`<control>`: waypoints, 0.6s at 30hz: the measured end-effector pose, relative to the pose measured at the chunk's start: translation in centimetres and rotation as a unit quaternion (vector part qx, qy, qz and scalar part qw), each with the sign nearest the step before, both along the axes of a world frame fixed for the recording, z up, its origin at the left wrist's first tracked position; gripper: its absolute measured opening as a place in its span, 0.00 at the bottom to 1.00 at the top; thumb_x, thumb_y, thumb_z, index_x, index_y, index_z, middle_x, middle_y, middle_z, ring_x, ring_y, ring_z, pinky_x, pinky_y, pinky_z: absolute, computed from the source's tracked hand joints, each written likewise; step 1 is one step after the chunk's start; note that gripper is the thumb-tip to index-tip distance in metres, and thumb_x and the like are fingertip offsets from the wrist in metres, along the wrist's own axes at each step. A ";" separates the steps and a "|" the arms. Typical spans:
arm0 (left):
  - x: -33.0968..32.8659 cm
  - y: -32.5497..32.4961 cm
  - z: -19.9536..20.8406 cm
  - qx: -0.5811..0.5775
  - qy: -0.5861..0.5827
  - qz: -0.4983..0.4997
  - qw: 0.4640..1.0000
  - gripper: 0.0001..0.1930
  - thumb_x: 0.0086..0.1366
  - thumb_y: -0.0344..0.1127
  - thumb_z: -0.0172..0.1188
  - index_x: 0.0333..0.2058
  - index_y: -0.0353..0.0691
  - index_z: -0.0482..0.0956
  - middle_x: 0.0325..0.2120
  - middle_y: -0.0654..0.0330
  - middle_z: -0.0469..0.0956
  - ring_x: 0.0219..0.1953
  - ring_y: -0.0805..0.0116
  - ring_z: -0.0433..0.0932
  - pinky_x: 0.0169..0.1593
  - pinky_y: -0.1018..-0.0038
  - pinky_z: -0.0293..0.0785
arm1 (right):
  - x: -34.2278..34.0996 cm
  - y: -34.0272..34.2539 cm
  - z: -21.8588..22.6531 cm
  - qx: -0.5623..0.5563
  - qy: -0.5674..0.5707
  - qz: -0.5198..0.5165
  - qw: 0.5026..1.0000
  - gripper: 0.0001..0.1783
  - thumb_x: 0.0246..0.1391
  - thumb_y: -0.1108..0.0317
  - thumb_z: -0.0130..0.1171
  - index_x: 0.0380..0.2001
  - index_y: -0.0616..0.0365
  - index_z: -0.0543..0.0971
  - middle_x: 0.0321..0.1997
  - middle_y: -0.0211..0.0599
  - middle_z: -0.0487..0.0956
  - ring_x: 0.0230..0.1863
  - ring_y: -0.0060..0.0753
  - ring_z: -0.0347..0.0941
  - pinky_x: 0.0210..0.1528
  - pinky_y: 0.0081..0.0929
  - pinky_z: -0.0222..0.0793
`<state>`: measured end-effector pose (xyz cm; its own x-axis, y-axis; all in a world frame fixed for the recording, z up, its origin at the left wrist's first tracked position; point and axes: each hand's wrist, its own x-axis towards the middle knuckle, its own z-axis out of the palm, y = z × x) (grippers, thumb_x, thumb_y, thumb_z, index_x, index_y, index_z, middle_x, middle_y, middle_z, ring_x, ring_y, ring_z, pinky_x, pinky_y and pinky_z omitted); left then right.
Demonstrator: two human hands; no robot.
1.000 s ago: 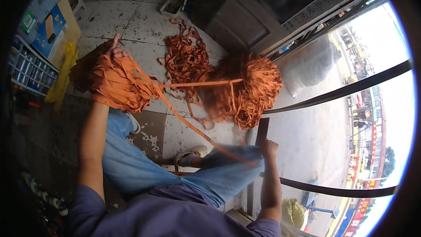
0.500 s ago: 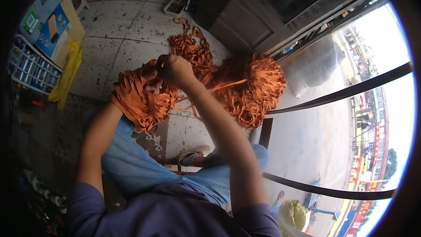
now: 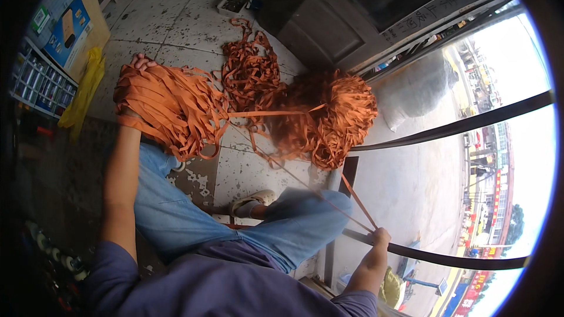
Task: The person sits on the floor and gathers loose orange straps, repeatedly pulling and folding them into a compact bundle. The person then stands, carries the bundle to a white sack, and places it inside.
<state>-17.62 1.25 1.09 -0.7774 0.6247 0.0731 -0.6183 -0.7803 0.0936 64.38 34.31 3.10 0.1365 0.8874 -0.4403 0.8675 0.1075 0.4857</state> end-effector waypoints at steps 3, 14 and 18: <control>-1.2 -0.1 -1.5 -0.016 0.046 -0.012 0.999 0.16 0.71 0.40 0.40 0.42 0.33 0.71 0.20 0.66 0.70 0.18 0.75 0.66 0.36 0.75 0.67 | -3.3 0.5 -0.5 0.132 0.011 -0.053 0.990 0.21 0.43 0.48 0.56 0.32 0.54 0.82 0.37 0.45 0.80 0.41 0.45 0.77 0.43 0.38 0.71; 6.0 2.5 5.3 -0.198 0.042 -0.195 0.960 0.15 0.69 0.41 0.44 0.27 0.39 0.70 0.35 0.54 0.78 0.37 0.66 0.77 0.49 0.70 0.73 | -49.6 -16.1 8.5 -0.354 0.431 0.527 0.642 0.11 0.56 0.57 0.54 0.28 0.52 0.78 0.18 0.33 0.74 0.20 0.32 0.72 0.25 0.30 0.67; 8.6 2.3 5.5 -0.251 0.170 -0.275 0.912 0.20 0.69 0.46 0.45 0.47 0.34 0.70 0.39 0.51 0.76 0.42 0.62 0.75 0.49 0.65 0.72 | -60.6 -17.3 8.3 -0.136 0.586 0.524 0.603 0.09 0.51 0.60 0.58 0.29 0.54 0.78 0.20 0.36 0.76 0.24 0.35 0.75 0.28 0.30 0.69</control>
